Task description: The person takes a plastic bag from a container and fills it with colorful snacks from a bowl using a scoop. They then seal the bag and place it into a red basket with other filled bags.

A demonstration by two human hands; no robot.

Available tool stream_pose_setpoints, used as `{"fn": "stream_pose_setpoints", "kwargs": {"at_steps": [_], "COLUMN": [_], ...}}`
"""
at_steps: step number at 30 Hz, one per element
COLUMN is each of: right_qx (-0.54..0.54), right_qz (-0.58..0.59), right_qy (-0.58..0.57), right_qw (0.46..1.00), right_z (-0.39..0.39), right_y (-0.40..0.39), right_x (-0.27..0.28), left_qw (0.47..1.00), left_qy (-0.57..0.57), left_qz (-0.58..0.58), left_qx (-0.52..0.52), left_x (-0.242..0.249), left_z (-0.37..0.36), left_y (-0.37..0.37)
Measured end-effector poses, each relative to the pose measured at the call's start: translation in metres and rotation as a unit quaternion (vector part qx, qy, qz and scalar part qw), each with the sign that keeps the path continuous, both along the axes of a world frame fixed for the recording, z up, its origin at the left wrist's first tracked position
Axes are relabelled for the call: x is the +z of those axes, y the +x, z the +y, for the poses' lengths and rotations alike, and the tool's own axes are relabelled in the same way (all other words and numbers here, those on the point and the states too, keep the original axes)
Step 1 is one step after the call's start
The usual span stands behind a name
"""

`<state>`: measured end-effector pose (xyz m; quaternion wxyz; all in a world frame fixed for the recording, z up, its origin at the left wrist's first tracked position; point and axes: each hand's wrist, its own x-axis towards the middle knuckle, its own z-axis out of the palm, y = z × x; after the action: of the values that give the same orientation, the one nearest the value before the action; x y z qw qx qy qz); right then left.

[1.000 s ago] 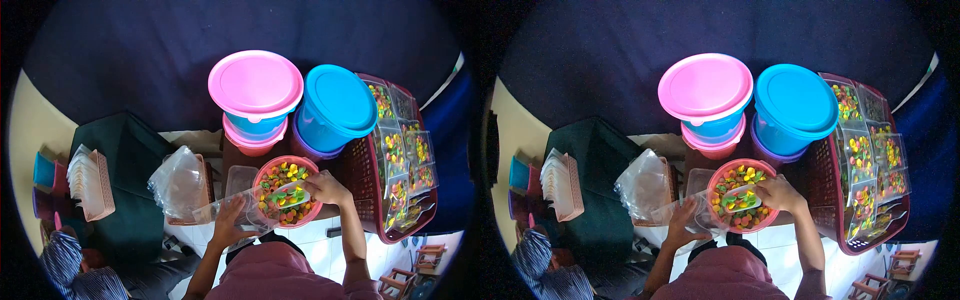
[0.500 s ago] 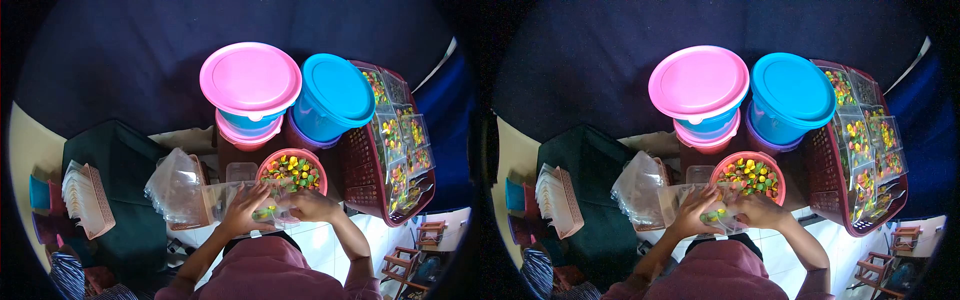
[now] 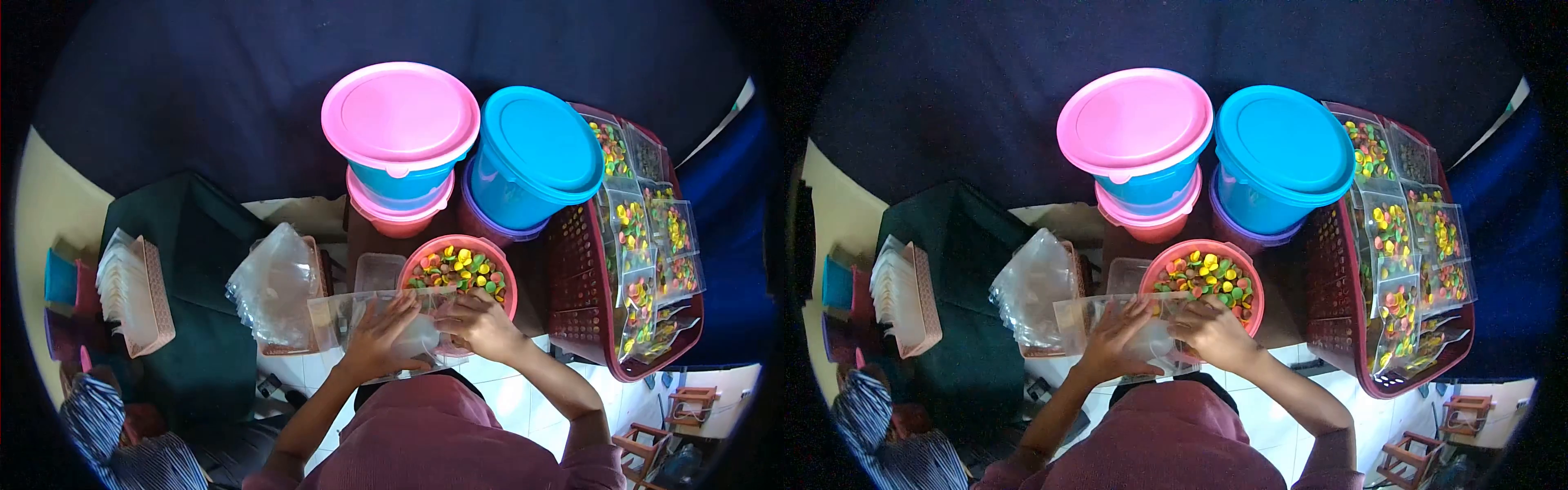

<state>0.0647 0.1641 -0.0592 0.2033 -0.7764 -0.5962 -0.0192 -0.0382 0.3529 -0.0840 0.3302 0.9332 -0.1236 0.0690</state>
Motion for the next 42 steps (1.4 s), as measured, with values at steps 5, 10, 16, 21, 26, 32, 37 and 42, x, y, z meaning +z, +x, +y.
{"fn": "stream_pose_setpoints", "kwargs": {"at_steps": [5, 10, 16, 21, 26, 32, 37, 42], "right_qx": [0.014, -0.090, -0.243, -0.312, -0.378, -0.385, -0.372, -0.347], "right_qz": [-0.069, -0.054, -0.054, -0.073, -0.090, -0.131, -0.173, -0.131], "right_qy": [0.007, 0.091, 0.130, 0.086, 0.052, 0.035, -0.042, -0.032], "right_qw": [0.997, 0.990, 0.960, 0.943, 0.920, 0.913, 0.911, 0.928], "right_z": [-0.014, -0.029, -0.038, -0.046, -0.044, -0.030, -0.015, 0.000], "right_y": [0.010, 0.031, 0.055, 0.045, 0.047, 0.053, 0.052, 0.056], "right_x": [0.026, 0.071, 0.023, -0.025, -0.046, -0.062, -0.064, -0.078], "left_qw": [0.998, 0.986, 0.968, 0.954, 0.962, 0.977, 0.986, 0.988], "left_qy": [0.014, 0.024, -0.003, -0.040, -0.028, -0.040, 0.001, 0.022], "left_qz": [-0.015, -0.023, -0.004, 0.002, 0.028, 0.010, 0.016, 0.031], "left_qx": [0.065, 0.160, 0.250, 0.298, 0.270, 0.211, 0.166, 0.149], "left_x": [-0.002, -0.008, -0.019, -0.025, -0.034, -0.036, -0.030, -0.022], "left_z": [-0.004, 0.002, 0.009, 0.009, 0.012, 0.026, 0.045, 0.058], "left_y": [-0.010, -0.030, -0.064, -0.078, -0.071, -0.056, -0.045, -0.039]}}
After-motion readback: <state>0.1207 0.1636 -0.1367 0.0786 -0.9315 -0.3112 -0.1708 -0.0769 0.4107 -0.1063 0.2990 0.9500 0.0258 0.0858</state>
